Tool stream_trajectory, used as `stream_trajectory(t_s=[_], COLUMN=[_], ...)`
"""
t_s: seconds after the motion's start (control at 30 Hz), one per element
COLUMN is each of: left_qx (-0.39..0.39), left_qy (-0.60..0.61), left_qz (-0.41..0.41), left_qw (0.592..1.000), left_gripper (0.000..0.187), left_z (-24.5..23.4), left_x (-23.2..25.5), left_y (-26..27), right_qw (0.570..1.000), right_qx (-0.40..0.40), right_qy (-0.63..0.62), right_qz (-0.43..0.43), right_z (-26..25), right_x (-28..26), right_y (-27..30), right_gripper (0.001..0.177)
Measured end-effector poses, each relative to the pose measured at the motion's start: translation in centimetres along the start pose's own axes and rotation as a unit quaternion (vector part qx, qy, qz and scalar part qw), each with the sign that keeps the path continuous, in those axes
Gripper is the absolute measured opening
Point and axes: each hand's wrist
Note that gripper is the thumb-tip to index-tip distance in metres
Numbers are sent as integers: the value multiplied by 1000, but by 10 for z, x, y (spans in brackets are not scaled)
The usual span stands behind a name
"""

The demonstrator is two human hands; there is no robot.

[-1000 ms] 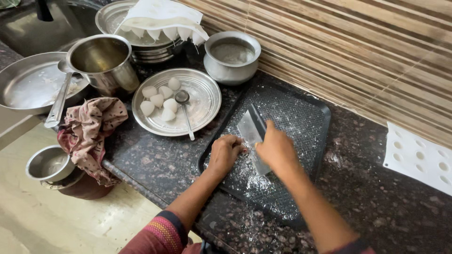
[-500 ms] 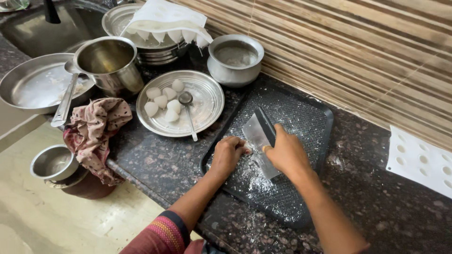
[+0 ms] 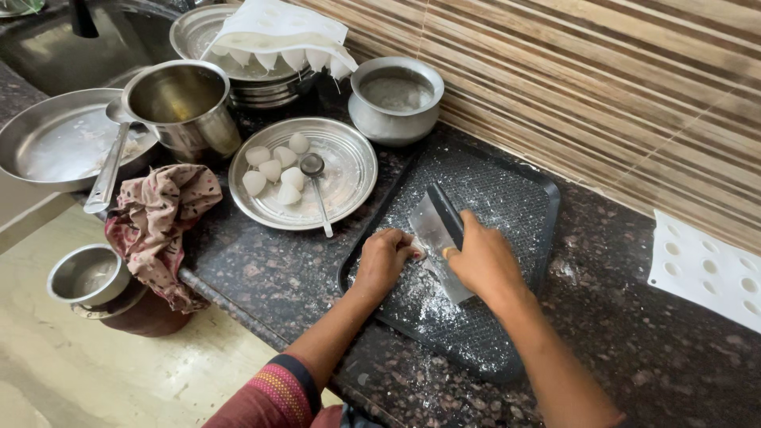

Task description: The person shaves small pieces of white wax from a larger block using a metal scraper over a black tray.

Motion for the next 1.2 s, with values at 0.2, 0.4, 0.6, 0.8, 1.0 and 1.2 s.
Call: stream_trajectory(t_s=[0.2, 0.4, 0.6, 0.8, 1.0, 1.2], left_qx=[15, 9, 12, -7, -1, -10], left_qy=[-1, -7, -24, -26, -39, -45], left_qz=[20, 24, 46, 57, 90, 83], left_qw=[1000, 1000, 999, 998, 995, 995], left_gripper=[22, 24, 24, 25, 22, 23], left_z=[-2, -1, 0, 2, 7, 4], left_x=[2, 2, 0, -8, -10, -5], left_y=[-1, -1, 1, 1, 3, 3], right_qw=[999, 998, 997, 988, 974, 960], right_qx=[34, 24, 18, 0, -82, -63], right_qy=[12, 50, 62, 114, 193, 232], right_qz=[-29, -38, -40, -101, -89, -145], right_z=[0, 1, -2, -11, -15, -11], right_x=[1, 4, 0, -11, -44, -58], right_y=[-6, -1, 0, -31, -69, -82], right_gripper=[67, 61, 67, 76, 83, 73])
Point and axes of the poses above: each hand's wrist, its own y-axis away from the middle knuckle, its own z-axis out of the palm, x = y × z, and after that the axes turned 12 degrees about z, right-handed
